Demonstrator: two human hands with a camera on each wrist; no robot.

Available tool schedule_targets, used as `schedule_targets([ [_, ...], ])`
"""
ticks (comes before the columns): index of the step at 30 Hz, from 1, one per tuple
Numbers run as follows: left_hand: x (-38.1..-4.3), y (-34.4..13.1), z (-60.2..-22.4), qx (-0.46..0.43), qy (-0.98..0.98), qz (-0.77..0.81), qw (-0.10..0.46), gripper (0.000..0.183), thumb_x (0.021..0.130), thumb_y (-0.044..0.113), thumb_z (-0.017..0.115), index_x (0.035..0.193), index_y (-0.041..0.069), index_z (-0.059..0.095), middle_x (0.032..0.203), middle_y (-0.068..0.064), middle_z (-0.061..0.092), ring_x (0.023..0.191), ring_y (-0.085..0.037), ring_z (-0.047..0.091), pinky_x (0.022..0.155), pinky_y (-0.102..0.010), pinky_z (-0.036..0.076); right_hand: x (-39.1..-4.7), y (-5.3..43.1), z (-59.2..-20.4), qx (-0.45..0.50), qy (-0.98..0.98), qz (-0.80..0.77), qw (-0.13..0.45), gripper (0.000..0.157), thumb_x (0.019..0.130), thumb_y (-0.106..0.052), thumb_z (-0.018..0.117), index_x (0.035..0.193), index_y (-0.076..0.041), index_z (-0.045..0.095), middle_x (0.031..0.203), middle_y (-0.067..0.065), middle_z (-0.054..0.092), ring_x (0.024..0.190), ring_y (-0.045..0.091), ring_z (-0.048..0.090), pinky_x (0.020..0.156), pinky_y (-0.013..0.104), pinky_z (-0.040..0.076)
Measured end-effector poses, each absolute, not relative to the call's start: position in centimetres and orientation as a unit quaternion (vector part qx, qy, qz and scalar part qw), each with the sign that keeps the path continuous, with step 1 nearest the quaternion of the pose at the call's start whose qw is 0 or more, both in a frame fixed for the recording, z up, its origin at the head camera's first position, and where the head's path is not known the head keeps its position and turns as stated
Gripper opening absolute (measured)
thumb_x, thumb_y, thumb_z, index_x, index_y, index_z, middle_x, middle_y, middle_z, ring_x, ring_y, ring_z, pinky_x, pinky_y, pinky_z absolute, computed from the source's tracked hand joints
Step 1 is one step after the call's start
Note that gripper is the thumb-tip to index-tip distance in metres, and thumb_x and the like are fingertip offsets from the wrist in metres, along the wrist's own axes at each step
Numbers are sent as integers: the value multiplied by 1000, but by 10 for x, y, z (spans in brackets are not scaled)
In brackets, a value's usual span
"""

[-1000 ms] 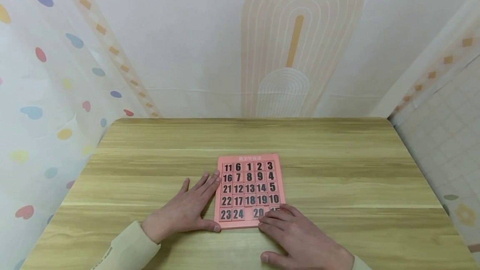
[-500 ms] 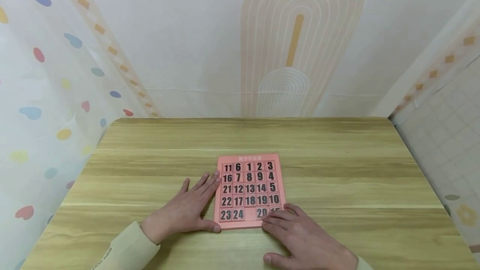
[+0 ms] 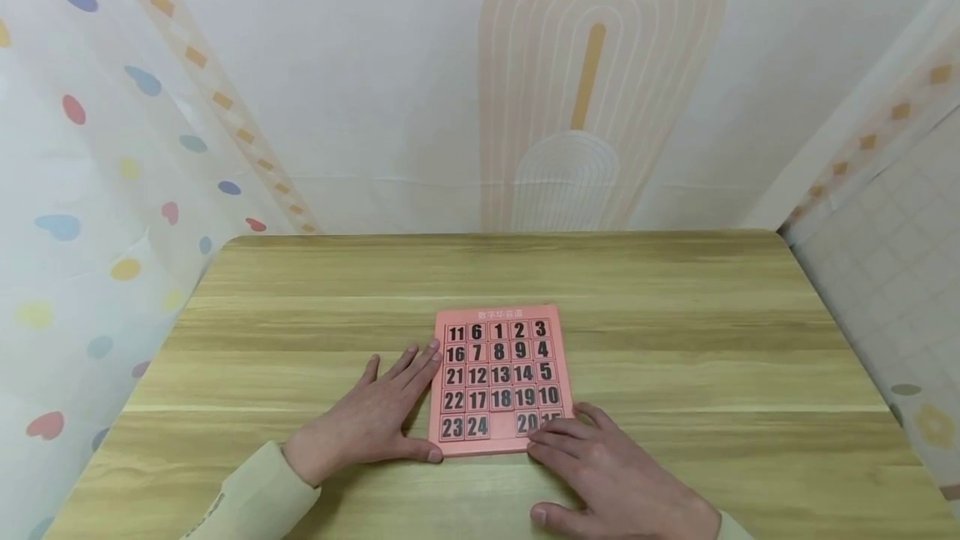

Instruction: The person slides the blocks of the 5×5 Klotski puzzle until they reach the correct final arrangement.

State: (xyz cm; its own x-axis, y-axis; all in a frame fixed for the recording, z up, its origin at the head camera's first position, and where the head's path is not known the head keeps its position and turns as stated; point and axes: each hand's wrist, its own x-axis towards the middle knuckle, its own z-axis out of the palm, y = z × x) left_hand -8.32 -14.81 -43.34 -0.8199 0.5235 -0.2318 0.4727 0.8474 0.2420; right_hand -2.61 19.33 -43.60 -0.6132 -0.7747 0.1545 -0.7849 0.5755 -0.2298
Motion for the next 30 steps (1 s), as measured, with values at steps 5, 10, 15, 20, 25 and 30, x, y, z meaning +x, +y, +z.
schedule_targets([
  [5, -83, -148, -433, 260, 950, 91, 148, 128, 73, 85, 67, 165, 8, 23, 172, -9, 15, 156, -38, 19, 117, -74, 17, -26, 195, -434, 454, -880, 133, 33, 56, 98, -58, 63, 136, -17, 69, 136, -9, 66, 128, 13, 60, 115, 34, 15],
  [10, -83, -148, -433, 261, 950, 89, 148, 127, 74, 85, 67, 165, 8, 23, 172, -8, 15, 157, -37, 18, 117, -74, 17, -23, 196, -434, 449, -884, 130, 16, 54, 100, -57, 60, 139, -20, 66, 139, -11, 64, 129, 12, 59, 115, 40, 26],
  [15, -83, -148, -433, 265, 949, 90, 147, 127, 74, 84, 67, 165, 7, 24, 172, -9, 15, 156, -38, 19, 116, -75, 17, -21, 196, -433, 456, -880, 130, 26, 52, 100, -54, 62, 139, -21, 65, 139, -11, 64, 128, 11, 59, 110, 44, 41],
  [20, -83, -148, -434, 266, 948, 89, 147, 127, 75, 84, 67, 165, 7, 23, 172, -9, 14, 156, -38, 18, 116, -75, 16, -21, 194, -433, 463, -875, 131, 44, 52, 99, -52, 66, 140, -21, 65, 139, -11, 64, 129, 12, 59, 110, 42, 40],
  [25, -84, -149, -434, 267, 947, 89, 153, 128, 75, 84, 67, 165, 7, 21, 173, -9, 12, 157, -37, 16, 116, -75, 15, -22, 189, -430, 460, -878, 131, 25, 51, 101, -52, 62, 142, -21, 63, 141, -9, 64, 130, 15, 59, 109, 48, 46],
  [30, -84, -149, -434, 267, 947, 89, 152, 128, 74, 85, 67, 165, 7, 21, 173, -9, 12, 157, -37, 17, 116, -75, 15, -25, 183, -428, 459, -878, 137, 5, 51, 103, -52, 59, 143, -20, 63, 142, -9, 63, 131, 14, 59, 109, 51, 46],
])
